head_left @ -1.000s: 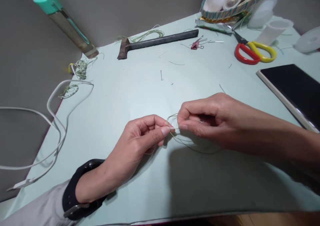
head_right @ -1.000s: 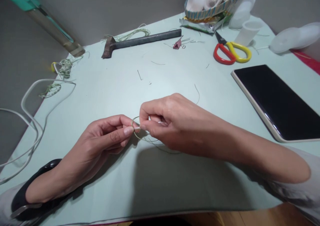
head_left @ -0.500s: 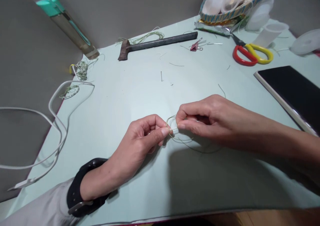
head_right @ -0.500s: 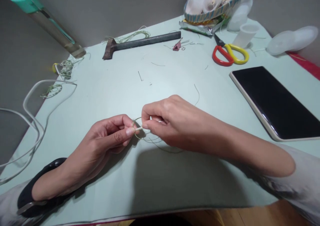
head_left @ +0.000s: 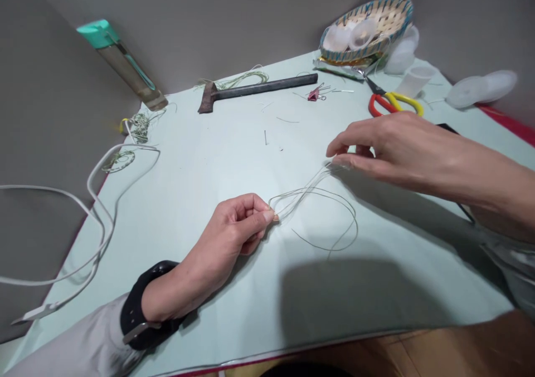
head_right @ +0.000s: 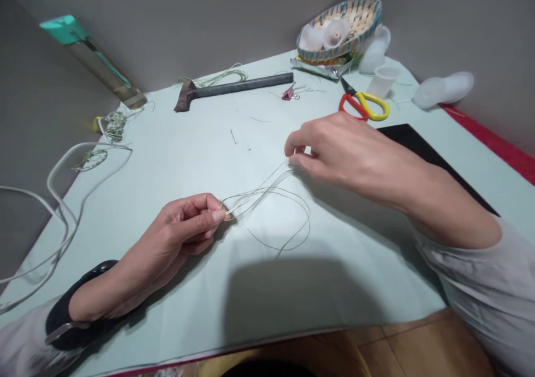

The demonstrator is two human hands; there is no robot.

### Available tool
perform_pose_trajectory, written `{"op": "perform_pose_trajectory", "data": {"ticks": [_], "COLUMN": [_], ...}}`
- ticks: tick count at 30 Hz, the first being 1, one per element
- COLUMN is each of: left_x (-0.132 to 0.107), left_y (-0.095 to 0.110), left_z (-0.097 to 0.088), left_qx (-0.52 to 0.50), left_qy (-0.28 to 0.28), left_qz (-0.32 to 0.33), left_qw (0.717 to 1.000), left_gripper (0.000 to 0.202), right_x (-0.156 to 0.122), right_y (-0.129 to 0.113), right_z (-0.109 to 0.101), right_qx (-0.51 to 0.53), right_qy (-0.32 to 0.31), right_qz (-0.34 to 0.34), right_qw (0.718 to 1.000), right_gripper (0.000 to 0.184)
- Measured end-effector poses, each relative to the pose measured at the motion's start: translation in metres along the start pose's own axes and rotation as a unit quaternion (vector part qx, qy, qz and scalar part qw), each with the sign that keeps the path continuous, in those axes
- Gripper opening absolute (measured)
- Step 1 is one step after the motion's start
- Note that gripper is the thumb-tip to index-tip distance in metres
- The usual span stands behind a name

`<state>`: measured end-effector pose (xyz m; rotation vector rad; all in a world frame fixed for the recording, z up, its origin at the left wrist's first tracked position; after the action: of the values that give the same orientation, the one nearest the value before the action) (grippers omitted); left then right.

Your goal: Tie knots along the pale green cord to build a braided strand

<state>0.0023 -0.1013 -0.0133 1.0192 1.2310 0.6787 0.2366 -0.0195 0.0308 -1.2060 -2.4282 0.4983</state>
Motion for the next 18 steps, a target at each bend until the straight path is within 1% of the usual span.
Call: {"op": "perform_pose_trajectory", "data": {"ticks": [2, 3, 4, 5, 6, 7, 8, 10, 13, 15, 18], "left_x": [0.000, 0.000, -0.001, -0.001, -0.001, -0.001, -0.001, 0.000, 0.000, 0.001, 0.002], "left_y": [0.000, 0.000, -0.001, 0.000, 0.000, 0.000, 0.000, 0.000, 0.000, 0.000, 0.001], "left_z": [0.000, 0.000, 0.001, 0.001, 0.001, 0.001, 0.001, 0.000, 0.000, 0.000, 0.000], "left_qx": [-0.001, -0.002, -0.004, -0.007, -0.012, -0.017, -0.023, -0.034, -0.046, -0.053, -0.061], "left_qy": [0.001, 0.001, 0.000, -0.002, -0.005, -0.006, -0.008, -0.011, -0.012, -0.012, -0.012], "left_qz": [0.000, -0.001, -0.001, -0.002, 0.000, 0.001, 0.001, 0.001, -0.004, -0.008, -0.010], "left_qw": [1.000, 1.000, 1.000, 1.000, 1.000, 1.000, 1.000, 0.999, 0.999, 0.998, 0.998], "left_gripper": [0.024, 0.024, 0.024, 0.025, 0.024, 0.024, 0.023, 0.022, 0.022, 0.023, 0.022], "right_x": [-0.002, -0.003, -0.004, -0.005, -0.006, -0.007, -0.008, -0.010, -0.011, -0.012, -0.012], "right_y": [-0.011, -0.019, -0.030, -0.040, -0.050, -0.058, -0.063, -0.068, -0.066, -0.065, -0.065], "right_z": [-0.004, -0.004, -0.002, 0.002, 0.009, 0.018, 0.028, 0.046, 0.063, 0.066, 0.065], "right_qx": [-0.055, -0.062, -0.046, -0.021, 0.005, 0.023, 0.023, -0.013, -0.082, -0.097, -0.083], "right_qy": [0.031, 0.043, 0.047, 0.040, 0.016, -0.017, -0.053, -0.107, -0.141, -0.142, -0.116], "right_qz": [-0.008, -0.027, -0.059, -0.100, -0.136, -0.168, -0.185, -0.185, -0.158, -0.150, -0.148], "right_qw": [0.998, 0.997, 0.996, 0.994, 0.991, 0.985, 0.981, 0.977, 0.974, 0.974, 0.979], "right_gripper": [0.018, 0.019, 0.020, 0.020, 0.022, 0.024, 0.025, 0.025, 0.028, 0.031, 0.030]}}
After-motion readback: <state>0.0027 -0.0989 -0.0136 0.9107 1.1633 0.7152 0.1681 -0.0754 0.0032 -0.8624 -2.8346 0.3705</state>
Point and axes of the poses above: each hand's wrist, its own x-axis towards the middle knuckle, its own z-axis out of the palm, y = z × x, the point moved 4 cm from there along x, towards the middle knuckle
